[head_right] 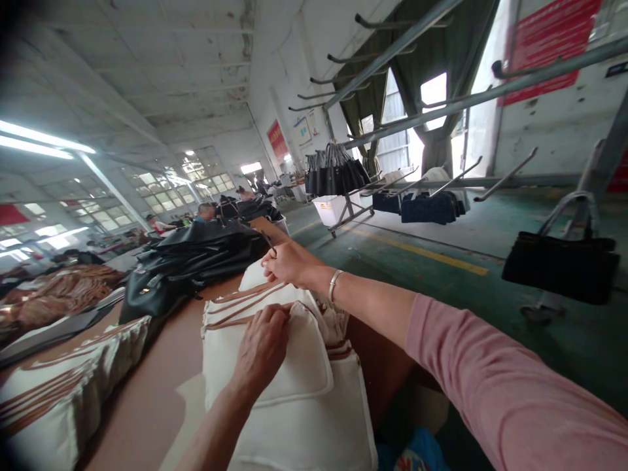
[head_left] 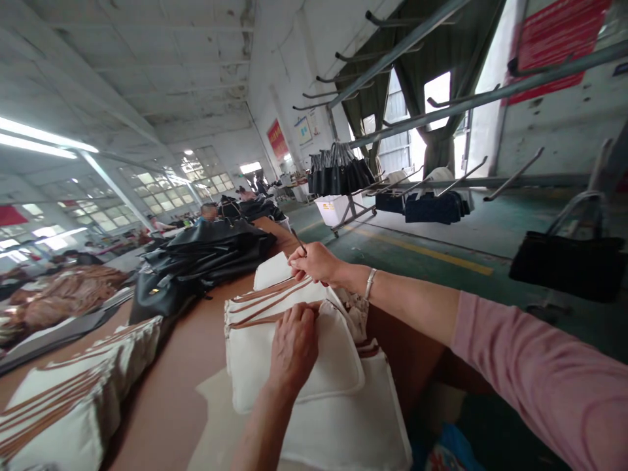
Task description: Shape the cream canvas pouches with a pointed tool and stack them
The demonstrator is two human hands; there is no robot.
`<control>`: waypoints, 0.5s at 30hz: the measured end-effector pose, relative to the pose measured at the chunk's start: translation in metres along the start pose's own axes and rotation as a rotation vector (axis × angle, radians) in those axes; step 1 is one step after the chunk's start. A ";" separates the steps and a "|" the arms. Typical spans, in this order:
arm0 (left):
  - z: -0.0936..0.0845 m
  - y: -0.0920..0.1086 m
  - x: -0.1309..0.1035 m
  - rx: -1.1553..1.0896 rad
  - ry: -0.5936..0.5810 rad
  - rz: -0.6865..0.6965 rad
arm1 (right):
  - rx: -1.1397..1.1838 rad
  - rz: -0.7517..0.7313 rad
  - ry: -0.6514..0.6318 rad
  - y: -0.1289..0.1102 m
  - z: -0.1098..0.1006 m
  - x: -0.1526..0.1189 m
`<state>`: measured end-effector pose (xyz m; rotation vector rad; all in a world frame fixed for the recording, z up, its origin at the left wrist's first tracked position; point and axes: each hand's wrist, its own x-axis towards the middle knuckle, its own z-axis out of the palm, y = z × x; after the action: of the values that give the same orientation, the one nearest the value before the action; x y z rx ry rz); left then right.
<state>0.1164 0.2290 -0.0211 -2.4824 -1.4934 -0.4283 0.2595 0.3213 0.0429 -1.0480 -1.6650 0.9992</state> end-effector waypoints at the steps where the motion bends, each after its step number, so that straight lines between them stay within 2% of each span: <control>1: -0.001 0.001 -0.006 -0.021 -0.010 0.009 | -0.011 -0.004 -0.013 -0.002 0.000 -0.001; 5: 0.003 0.001 -0.035 -0.091 -0.041 -0.053 | -0.125 0.008 -0.130 0.008 0.009 -0.009; 10: 0.001 -0.004 -0.085 -0.097 -0.118 -0.093 | -0.373 0.013 -0.206 0.046 0.035 -0.025; 12: -0.005 -0.016 -0.114 -0.064 -0.170 -0.121 | -0.467 -0.014 -0.207 0.057 0.043 -0.028; 15: -0.018 -0.052 -0.165 0.074 -0.257 -0.256 | -0.569 -0.055 -0.230 0.064 0.049 -0.027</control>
<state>-0.0051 0.1117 -0.0609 -2.3682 -1.9003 -0.0915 0.2330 0.3080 -0.0370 -1.2727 -2.2312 0.6345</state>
